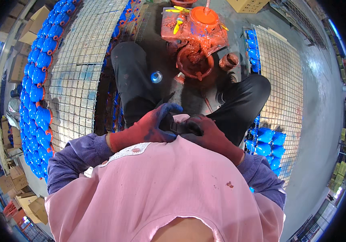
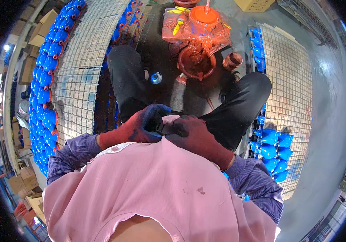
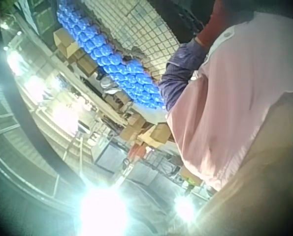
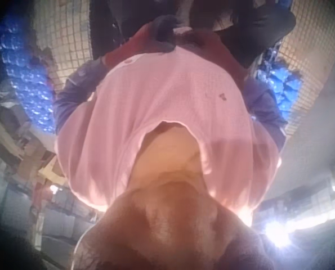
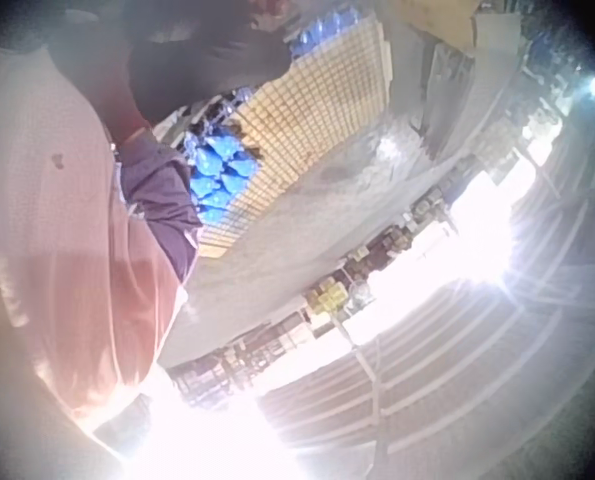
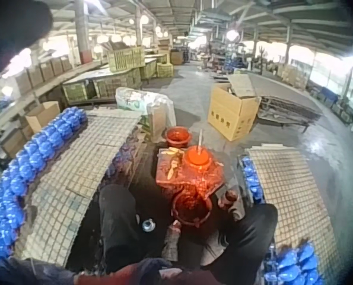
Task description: The person applies red paint to the edges of blue meter housings using a paintbrush, places the housings onto a wire rack, and unfastens and takes off a harness.
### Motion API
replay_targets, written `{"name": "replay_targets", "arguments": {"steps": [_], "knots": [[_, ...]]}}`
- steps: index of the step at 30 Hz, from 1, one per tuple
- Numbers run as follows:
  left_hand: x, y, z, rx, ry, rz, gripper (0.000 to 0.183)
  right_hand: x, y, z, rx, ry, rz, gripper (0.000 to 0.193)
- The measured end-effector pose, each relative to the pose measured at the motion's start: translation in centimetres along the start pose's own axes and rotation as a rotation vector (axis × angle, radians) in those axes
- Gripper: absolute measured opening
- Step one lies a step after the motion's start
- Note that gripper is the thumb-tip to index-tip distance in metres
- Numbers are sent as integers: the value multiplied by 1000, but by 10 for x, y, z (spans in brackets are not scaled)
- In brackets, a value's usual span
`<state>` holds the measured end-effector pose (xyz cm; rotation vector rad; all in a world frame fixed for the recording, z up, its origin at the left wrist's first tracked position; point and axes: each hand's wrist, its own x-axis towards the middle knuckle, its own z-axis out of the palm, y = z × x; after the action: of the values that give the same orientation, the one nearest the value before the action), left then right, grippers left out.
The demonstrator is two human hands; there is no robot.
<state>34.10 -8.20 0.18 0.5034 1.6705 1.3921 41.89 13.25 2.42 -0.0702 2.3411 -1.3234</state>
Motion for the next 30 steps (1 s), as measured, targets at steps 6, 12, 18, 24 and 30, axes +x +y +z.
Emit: {"name": "replay_targets", "arguments": {"steps": [6, 12, 18, 24, 30], "knots": [[-3, 12, -3, -16, -139, -112, 58, 3, 7, 9, -131, 60, -88, 48], [-1, 27, -5, -14, -294, -83, 58, 3, 16, 14, -202, 30, -73, 52], [2, 7, 3, 30, -141, 60, 77, -6, 18, 17, -18, 144, -42, 55], [1, 7, 3, 87, -111, 143, 82, -7, 7, 7, -13, 187, -129, 55], [5, 0, -1, 92, -191, 128, 80, 0, 10, 2, -43, 147, -222, 50]]}}
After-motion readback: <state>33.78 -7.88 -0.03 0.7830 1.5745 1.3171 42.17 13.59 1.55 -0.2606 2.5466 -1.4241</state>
